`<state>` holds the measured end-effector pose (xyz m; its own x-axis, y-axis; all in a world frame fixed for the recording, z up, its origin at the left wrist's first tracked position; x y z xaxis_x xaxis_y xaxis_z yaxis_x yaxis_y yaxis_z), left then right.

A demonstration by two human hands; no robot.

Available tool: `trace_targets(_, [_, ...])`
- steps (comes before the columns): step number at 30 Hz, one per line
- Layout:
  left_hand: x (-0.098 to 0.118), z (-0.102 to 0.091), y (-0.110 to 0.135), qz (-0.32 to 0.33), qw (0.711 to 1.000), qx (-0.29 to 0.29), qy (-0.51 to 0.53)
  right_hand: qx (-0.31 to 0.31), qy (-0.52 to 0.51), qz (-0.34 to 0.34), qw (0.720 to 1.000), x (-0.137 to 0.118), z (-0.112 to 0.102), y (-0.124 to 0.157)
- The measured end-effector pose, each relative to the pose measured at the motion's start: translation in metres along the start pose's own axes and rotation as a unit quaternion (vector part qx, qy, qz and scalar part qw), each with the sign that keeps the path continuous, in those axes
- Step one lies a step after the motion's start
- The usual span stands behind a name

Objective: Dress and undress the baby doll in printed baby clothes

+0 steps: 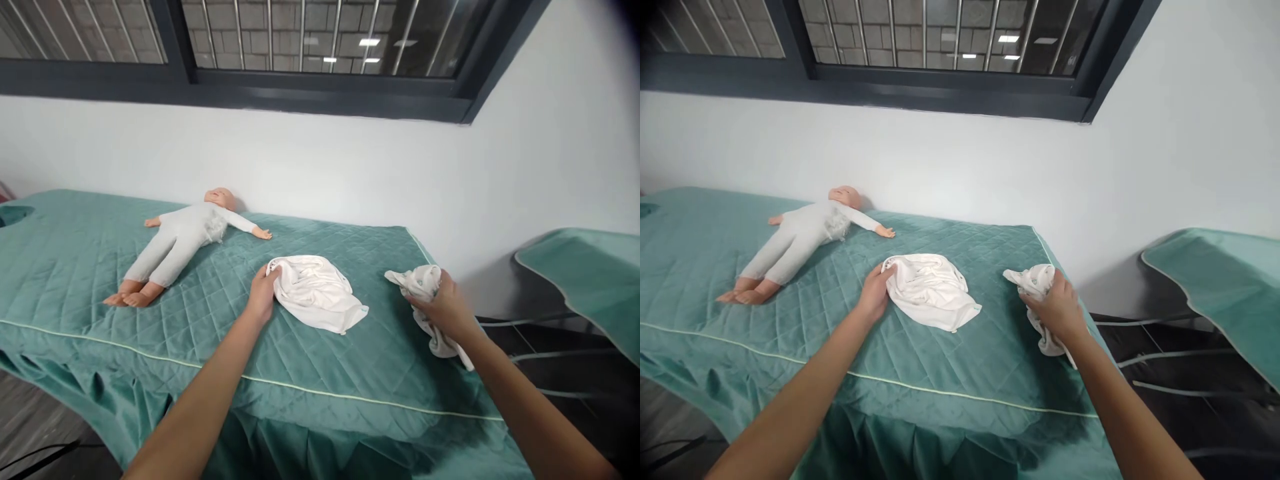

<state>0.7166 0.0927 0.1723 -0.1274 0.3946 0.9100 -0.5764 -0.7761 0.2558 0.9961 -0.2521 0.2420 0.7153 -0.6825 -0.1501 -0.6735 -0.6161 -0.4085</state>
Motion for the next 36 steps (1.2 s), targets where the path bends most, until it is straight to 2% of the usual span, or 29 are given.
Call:
trace_targets(3, [0.026, 0.009, -0.004, -0.012, 0.999, 0.000, -0.047, 0.015, -0.039, -0.009, 0.999, -0.030, -0.025, -0.013])
trace_targets(6, [0.078, 0.037, 0.012, 0.028, 0.991, -0.065, -0.112, 0.027, -0.171, -0.066, 0.983, -0.087, -0.044, -0.026])
trace_targets(7, [0.101, 0.056, 0.025, 0.078, 0.972, -0.118, -0.187, -0.001, -0.241, -0.095, 0.966, -0.113, -0.045, -0.031])
trace_targets(9, [0.137, 0.092, 0.057, 0.150, 0.914, -0.214, -0.311, -0.093, -0.370, -0.162, 0.910, -0.170, -0.047, -0.040])
trace_targets(11, [0.171, 0.116, 0.086, 0.218, 0.867, -0.254, -0.368, -0.133, -0.451, -0.246, 0.848, -0.224, -0.067, -0.051])
trace_targets(13, [0.197, 0.132, 0.110, 0.276, 0.830, -0.268, -0.405, -0.154, -0.511, -0.307, 0.788, -0.265, -0.091, -0.065])
trace_targets(14, [0.206, 0.137, 0.119, 0.298, 0.813, -0.268, -0.423, -0.166, -0.504, -0.328, 0.782, -0.280, -0.100, -0.071])
trace_targets(16, [0.218, 0.141, 0.130, 0.335, 0.782, -0.255, -0.460, -0.156, -0.458, -0.340, 0.806, -0.294, -0.117, -0.087])
trace_targets(19, [0.231, 0.130, 0.138, 0.409, 0.732, -0.185, -0.513, -0.172, -0.391, -0.338, 0.838, -0.301, -0.130, -0.094])
trace_targets(22, [0.243, 0.109, 0.138, 0.495, 0.676, -0.079, -0.540, -0.228, -0.382, -0.327, 0.834, -0.300, -0.135, -0.083])
trace_targets(24, [0.248, 0.093, 0.132, 0.515, 0.665, -0.022, -0.541, -0.233, -0.363, -0.313, 0.846, -0.293, -0.139, -0.078])
trace_targets(26, [0.250, 0.078, 0.120, 0.497, 0.682, 0.017, -0.537, -0.208, -0.291, -0.297, 0.885, -0.280, -0.142, -0.079])
trace_targets(28, [0.250, 0.066, 0.106, 0.453, 0.717, 0.038, -0.529, -0.170, -0.175, -0.274, 0.930, -0.262, -0.144, -0.085])
trace_targets(30, [0.247, 0.055, 0.091, 0.400, 0.759, 0.047, -0.512, -0.142, -0.066, -0.239, 0.958, -0.241, -0.142, -0.091])
trace_targets(33, [0.239, 0.039, 0.072, 0.327, 0.813, 0.052, -0.480, -0.148, 0.025, -0.192, 0.970, -0.210, -0.130, -0.095])
trace_targets(36, [0.232, 0.027, 0.058, 0.280, 0.832, 0.058, -0.475, -0.181, 0.016, -0.187, 0.965, -0.191, -0.112, -0.092])
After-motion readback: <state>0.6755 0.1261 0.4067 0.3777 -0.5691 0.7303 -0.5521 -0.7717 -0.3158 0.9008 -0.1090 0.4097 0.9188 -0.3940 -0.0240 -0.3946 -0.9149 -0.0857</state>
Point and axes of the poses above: each hand's wrist, its own y-axis away from the middle knuckle, its own z-axis out of the palm, x = y × z, the point moved 9 cm from there along -y, towards the middle knuckle, and after that the axes turned 13 degrees about -z, right-handed, at the moved point
